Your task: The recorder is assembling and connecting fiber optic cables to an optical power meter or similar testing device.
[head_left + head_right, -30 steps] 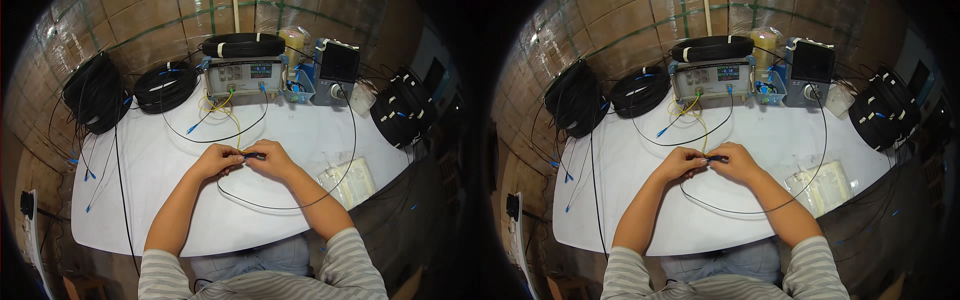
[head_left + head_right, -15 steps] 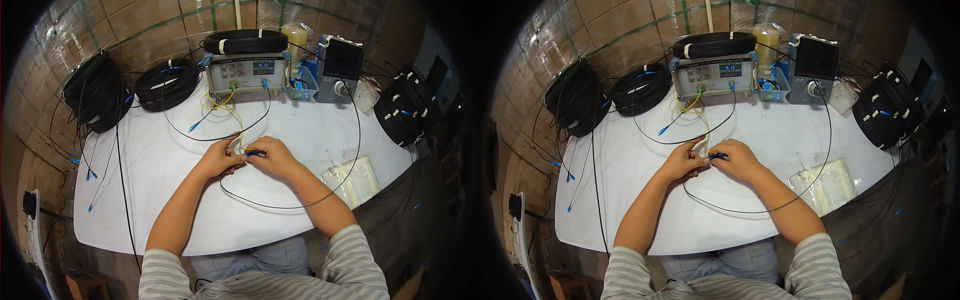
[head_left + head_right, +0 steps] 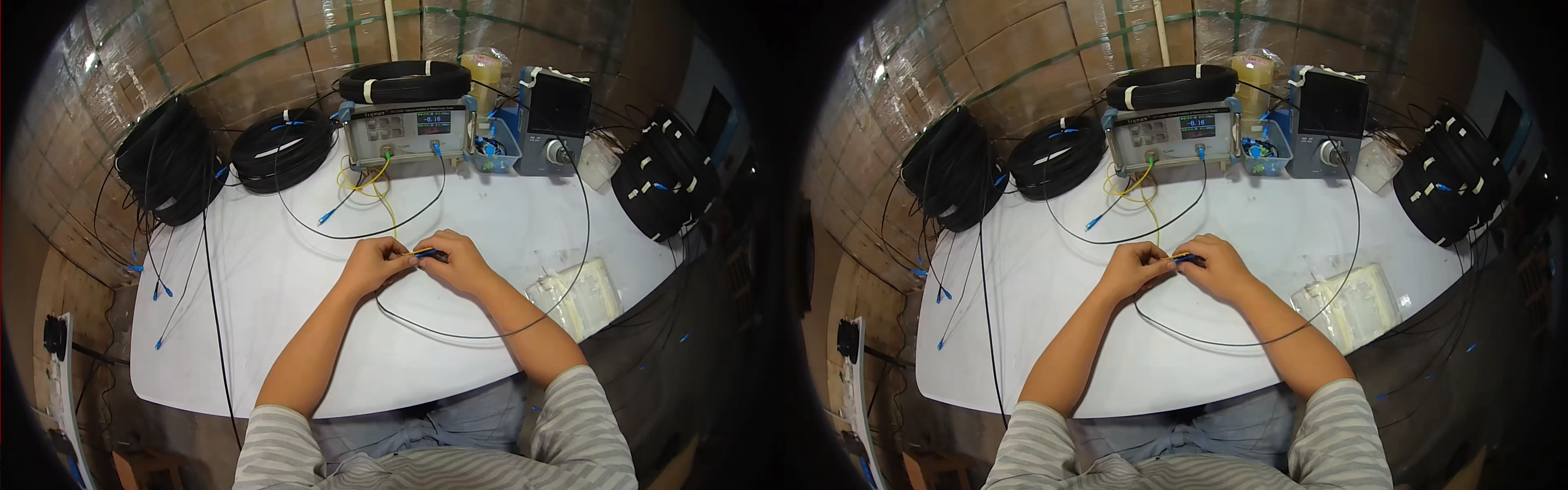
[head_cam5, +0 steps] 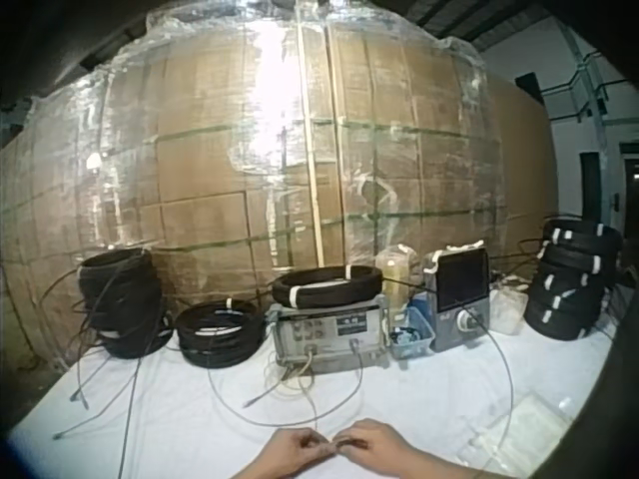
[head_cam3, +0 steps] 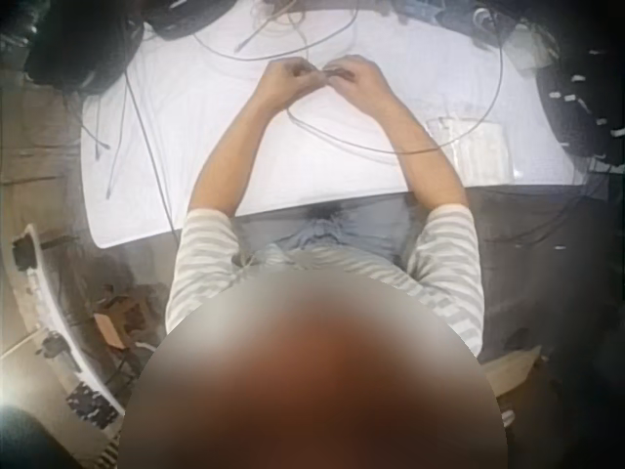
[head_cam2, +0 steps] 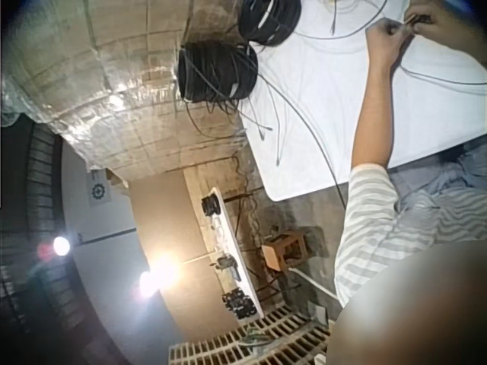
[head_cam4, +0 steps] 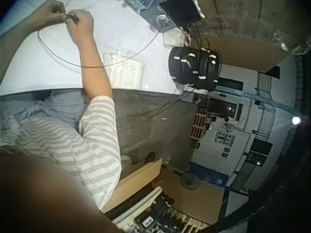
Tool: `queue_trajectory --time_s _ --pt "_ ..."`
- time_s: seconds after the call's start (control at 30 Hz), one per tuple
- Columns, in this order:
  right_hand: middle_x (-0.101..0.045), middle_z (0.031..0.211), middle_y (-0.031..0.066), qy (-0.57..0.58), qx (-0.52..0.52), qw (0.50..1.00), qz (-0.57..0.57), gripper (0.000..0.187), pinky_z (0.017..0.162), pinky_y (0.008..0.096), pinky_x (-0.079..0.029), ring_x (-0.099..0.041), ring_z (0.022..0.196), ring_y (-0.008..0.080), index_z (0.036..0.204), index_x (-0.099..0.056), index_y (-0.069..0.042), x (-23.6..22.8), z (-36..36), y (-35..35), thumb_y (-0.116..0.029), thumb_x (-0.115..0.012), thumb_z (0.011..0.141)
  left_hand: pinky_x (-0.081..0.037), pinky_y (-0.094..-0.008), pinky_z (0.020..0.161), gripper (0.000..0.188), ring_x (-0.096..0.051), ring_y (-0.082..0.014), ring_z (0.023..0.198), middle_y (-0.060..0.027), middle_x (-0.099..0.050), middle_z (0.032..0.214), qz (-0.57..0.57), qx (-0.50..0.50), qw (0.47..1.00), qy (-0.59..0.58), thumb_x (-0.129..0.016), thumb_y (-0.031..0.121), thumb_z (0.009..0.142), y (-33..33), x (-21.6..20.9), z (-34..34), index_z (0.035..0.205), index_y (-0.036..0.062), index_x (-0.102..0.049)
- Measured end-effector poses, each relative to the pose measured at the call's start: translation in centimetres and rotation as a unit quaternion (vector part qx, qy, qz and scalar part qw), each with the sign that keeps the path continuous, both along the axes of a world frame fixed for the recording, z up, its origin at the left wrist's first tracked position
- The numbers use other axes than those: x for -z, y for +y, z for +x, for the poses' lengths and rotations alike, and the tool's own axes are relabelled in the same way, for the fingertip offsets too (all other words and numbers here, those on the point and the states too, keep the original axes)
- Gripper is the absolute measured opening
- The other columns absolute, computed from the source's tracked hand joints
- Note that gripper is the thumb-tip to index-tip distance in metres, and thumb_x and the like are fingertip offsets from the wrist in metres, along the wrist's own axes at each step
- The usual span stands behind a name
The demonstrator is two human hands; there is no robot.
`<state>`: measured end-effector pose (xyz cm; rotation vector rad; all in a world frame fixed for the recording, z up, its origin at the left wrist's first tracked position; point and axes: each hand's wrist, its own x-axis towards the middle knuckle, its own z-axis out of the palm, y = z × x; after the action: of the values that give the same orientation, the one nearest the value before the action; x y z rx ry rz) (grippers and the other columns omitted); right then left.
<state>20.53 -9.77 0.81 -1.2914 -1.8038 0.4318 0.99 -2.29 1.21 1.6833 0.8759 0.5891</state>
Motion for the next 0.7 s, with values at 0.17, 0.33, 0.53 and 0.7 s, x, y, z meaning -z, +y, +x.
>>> queue_trajectory --time_s 0.17,0.33,0.53,0.7 --pt "-0.065 0.086 0.0093 -0.013 0.001 1.000 0.010 0.019 0.075 0.0374 -0.048 -0.060 0.084 0.0287 0.095 -0.069 -0.009 0.4 0.1 0.5 -0.014 -0.072 0.077 -0.034 -0.0228 0.042 0.021 -0.045 -0.0049 0.048 0.0005 -0.058 0.060 -0.001 0.010 1.000 -0.005 -0.076 0.015 0.084 0.1 -0.1 -0.1 0.087 -0.0041 -0.066" --pt "-0.064 0.085 0.0084 -0.041 0.000 0.998 0.053 0.020 0.070 0.0351 -0.048 -0.060 0.080 0.0250 0.095 -0.069 -0.007 0.5 -0.7 1.7 -0.015 -0.076 0.077 -0.035 -0.0229 0.043 0.020 -0.047 -0.0056 0.049 -0.0008 -0.058 0.062 0.004 0.010 0.999 -0.045 -0.073 0.015 0.086 0.8 0.3 -0.9 0.087 -0.0037 -0.066" --pt "-0.064 0.084 0.0080 -0.011 -0.014 0.999 0.047 0.018 0.074 0.0375 -0.048 -0.059 0.083 0.0275 0.092 -0.068 -0.010 1.0 -1.1 2.8 -0.018 -0.074 0.077 -0.040 -0.0223 0.044 0.022 -0.052 -0.0073 0.050 -0.0020 -0.059 0.062 -0.041 -0.008 0.999 -0.027 -0.071 0.014 0.088 0.7 0.1 -1.0 0.094 -0.0061 -0.064" --pt "-0.064 0.087 0.0078 0.017 -0.010 0.999 -0.030 0.021 0.076 0.0367 -0.048 -0.059 0.085 0.0268 0.095 -0.068 -0.010 0.2 -1.5 2.5 -0.017 -0.074 0.076 -0.041 -0.0222 0.045 0.022 -0.053 -0.0073 0.051 -0.0025 -0.060 0.064 -0.027 -0.018 0.999 -0.042 -0.072 0.015 0.088 0.3 0.3 -1.3 0.093 -0.0060 -0.064"
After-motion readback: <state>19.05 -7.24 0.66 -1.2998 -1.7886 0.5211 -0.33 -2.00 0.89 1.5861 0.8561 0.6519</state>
